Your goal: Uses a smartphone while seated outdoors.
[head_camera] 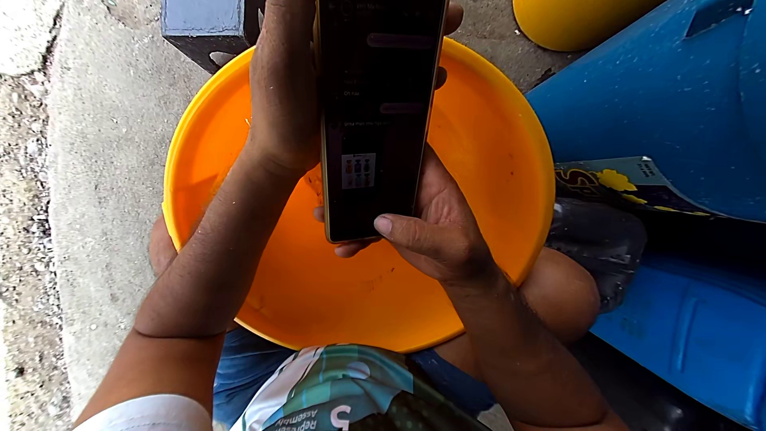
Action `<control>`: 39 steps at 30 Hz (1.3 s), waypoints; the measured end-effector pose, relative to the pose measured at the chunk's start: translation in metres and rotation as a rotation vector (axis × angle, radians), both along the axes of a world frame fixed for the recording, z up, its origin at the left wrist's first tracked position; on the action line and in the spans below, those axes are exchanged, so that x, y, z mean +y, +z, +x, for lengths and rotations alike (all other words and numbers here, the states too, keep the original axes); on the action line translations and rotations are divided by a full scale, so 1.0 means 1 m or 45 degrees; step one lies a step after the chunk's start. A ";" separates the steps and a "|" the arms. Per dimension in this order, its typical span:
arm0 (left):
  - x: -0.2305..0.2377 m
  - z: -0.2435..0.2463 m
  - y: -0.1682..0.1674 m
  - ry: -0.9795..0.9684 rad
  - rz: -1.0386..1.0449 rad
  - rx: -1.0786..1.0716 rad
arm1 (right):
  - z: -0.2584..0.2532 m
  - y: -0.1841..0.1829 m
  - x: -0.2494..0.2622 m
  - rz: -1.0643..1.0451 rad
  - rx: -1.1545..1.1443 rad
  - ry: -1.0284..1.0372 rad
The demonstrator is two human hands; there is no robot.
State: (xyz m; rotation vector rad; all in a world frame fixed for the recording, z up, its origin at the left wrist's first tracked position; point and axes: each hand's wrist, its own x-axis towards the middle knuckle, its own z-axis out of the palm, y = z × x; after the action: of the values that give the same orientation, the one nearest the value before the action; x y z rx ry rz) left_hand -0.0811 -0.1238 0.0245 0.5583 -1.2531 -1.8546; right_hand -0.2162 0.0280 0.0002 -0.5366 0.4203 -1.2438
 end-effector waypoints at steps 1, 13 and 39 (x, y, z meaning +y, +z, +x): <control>0.000 0.000 0.000 0.000 -0.002 0.000 | 0.000 0.000 0.000 0.000 -0.002 0.000; -0.001 -0.001 -0.004 -0.046 -0.020 0.040 | -0.002 0.004 0.001 0.052 0.021 -0.005; -0.003 0.000 -0.010 -0.018 -0.034 0.031 | -0.002 0.002 0.001 0.057 0.011 -0.010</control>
State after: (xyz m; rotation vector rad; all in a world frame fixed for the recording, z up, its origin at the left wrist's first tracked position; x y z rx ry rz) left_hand -0.0808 -0.1268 0.0142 0.5123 -1.2669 -1.8481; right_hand -0.2184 0.0288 0.0026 -0.5028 0.4564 -1.2372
